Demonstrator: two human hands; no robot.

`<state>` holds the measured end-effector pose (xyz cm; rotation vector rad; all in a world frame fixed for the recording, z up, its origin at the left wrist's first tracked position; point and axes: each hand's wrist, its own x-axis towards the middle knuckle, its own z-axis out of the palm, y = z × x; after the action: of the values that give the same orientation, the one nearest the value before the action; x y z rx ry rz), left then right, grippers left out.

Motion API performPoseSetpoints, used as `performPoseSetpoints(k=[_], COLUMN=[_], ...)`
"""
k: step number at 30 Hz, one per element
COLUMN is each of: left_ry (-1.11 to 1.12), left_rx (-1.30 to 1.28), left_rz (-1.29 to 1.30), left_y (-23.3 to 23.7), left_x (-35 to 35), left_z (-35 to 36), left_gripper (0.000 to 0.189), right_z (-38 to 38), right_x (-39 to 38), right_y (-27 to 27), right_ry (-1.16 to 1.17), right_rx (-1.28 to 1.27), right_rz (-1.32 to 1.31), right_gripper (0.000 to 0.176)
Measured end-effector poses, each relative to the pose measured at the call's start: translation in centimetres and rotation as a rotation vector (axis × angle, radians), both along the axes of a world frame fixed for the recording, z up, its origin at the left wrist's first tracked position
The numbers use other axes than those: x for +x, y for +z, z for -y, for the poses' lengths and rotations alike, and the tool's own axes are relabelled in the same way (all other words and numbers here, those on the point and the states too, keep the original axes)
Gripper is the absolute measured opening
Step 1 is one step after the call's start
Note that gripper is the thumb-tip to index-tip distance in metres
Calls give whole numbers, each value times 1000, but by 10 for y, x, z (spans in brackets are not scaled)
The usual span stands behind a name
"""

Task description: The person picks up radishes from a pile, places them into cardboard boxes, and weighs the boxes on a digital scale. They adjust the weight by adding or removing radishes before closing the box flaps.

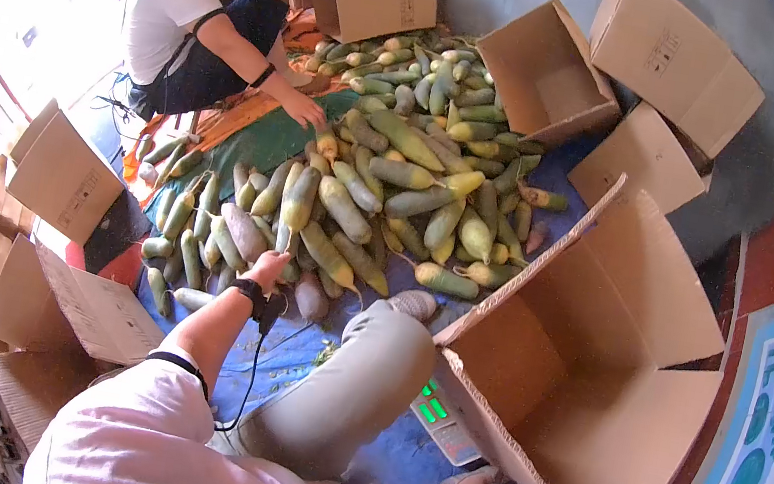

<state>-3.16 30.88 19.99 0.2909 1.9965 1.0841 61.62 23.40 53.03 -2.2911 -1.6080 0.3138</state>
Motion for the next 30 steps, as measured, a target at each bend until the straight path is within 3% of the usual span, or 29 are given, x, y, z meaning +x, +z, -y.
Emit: performPoseSetpoints(k=[2, 6, 10, 12, 13, 17, 24, 30], left_ry=[-22, 123, 189, -193, -196, -114, -225, -449], left_rx=[-20, 164, 193, 534, 535, 589, 831, 1072], left_rz=[30, 341, 277, 391, 391, -6, -29, -3], left_y=[-3, 13, 49, 51, 52, 151, 251, 365], left_x=[6, 14, 20, 5, 4, 23, 47, 108], left_z=[-10, -25, -29, -25, -26, -19, 14, 48], left_gripper=[32, 23, 24, 27, 27, 27, 34, 38], right_z=[0, -2, -1, -1, -2, 1, 9, 12], right_x=[3, 0, 0, -3, -5, 2, 34, 3], right_y=[-3, -2, -5, -2, 2, -4, -34, 5], right_ry=[-2, 4, -37, -51, -41, 14, 35, 138], right_rx=[-7, -5, 2, 8, -19, 22, 199, 445], right_rz=[22, 72, 24, -8, 34, 17, -109, -34], right_gripper=[24, 24, 25, 25, 25, 25, 22, 22])
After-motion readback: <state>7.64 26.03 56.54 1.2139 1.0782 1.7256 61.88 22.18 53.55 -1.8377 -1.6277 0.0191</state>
